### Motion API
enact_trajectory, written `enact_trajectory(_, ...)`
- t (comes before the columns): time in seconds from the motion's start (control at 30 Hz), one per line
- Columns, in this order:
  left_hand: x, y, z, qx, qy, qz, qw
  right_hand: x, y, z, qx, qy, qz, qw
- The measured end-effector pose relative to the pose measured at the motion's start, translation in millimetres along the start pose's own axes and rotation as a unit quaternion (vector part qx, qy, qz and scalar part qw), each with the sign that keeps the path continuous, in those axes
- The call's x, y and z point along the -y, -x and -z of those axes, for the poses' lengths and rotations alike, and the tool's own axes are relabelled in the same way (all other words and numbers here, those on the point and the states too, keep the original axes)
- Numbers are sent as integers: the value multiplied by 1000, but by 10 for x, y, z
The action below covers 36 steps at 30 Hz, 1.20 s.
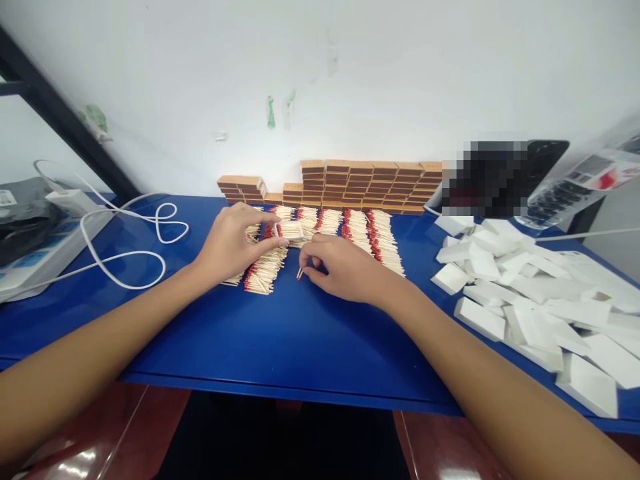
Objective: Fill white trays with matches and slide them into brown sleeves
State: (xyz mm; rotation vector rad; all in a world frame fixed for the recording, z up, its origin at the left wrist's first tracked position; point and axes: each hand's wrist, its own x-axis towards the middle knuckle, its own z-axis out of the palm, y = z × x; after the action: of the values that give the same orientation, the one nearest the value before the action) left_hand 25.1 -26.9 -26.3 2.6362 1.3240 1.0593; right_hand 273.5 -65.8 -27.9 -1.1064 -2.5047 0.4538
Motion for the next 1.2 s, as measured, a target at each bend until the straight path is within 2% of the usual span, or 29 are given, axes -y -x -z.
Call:
enact_trajectory(0.2,8,-4,-1,4,5,-2,1000,-18,6,16,23,-1,-24,999)
enact_trajectory(0.67,9,-2,-6,7,-1,-8,1000,-21,-1,36,45,-10,-17,999)
enact_trajectory(0.97,29,1,-19,1,-1,-16,1000,6,39,74,86,-33,-80,993)
enact_trajectory(1.2,28,-5,-31,-2,-5,-16,1000,41,-23,-12,20,3,-155,988)
